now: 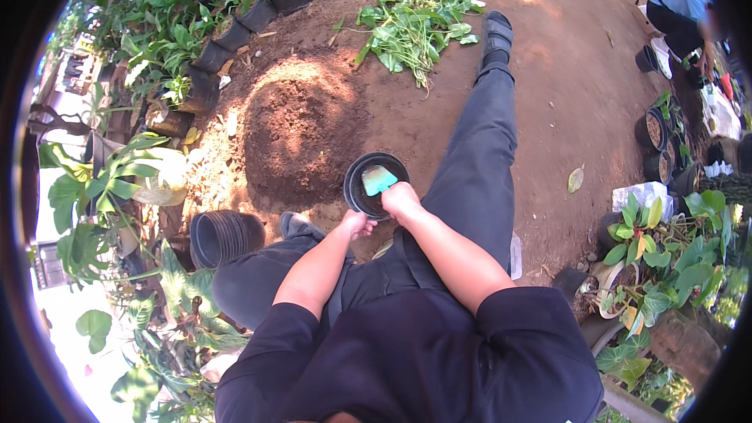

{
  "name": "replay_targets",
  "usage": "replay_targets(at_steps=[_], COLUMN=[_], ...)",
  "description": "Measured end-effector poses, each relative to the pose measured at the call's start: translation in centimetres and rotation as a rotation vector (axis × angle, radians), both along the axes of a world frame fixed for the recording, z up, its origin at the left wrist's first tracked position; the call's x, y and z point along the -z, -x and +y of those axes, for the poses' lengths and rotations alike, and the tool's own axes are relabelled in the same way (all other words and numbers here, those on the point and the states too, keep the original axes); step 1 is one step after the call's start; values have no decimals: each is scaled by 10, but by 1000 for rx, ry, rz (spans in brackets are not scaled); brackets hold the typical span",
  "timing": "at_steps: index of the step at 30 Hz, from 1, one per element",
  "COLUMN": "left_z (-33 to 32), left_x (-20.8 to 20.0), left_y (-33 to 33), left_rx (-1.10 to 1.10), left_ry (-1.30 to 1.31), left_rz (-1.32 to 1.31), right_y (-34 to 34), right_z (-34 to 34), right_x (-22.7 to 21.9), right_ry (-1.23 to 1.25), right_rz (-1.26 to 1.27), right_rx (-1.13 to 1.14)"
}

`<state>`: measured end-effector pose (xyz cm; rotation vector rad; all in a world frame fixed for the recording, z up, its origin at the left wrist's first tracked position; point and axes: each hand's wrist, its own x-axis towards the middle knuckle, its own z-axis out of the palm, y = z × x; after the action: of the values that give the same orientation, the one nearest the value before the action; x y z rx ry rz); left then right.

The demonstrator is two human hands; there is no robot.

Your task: The person fills a black plastic pot with soil from a mound using a small light blue trowel.

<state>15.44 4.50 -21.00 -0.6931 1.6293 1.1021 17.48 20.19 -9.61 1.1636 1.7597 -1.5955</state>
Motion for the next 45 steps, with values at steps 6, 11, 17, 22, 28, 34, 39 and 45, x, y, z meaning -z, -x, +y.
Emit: replay_targets(at_steps=[6,11,17,22,28,34,39,45], left_z=[-5,-6,-2,-3,-8,-2,-6,-6], left_x=[-9,-6,-8,-10,-5,-3,1,0], left_y=[7,7,6,5,3,7,5,8], left_rx=[149,166,180,198,252,237,232,247], left_ry=[-41,-30,0,22,51,37,68,35], left_rz=[-39,-39,-34,4,58,56,60,77], right_y=[1,7,9,8,10,10,4,-6], right_z=[4,16,17,10,10,10,-20,-27], right_x=[-1,0,6,-10,-7,16,6,3], right_ry=[-21,53,160,180,118,-138,-141,-558], right_rz=[29,-174,-182,-103,-95,-139,-74,175], right_rx=[33,40,370,283,157,-71,-143,-435])
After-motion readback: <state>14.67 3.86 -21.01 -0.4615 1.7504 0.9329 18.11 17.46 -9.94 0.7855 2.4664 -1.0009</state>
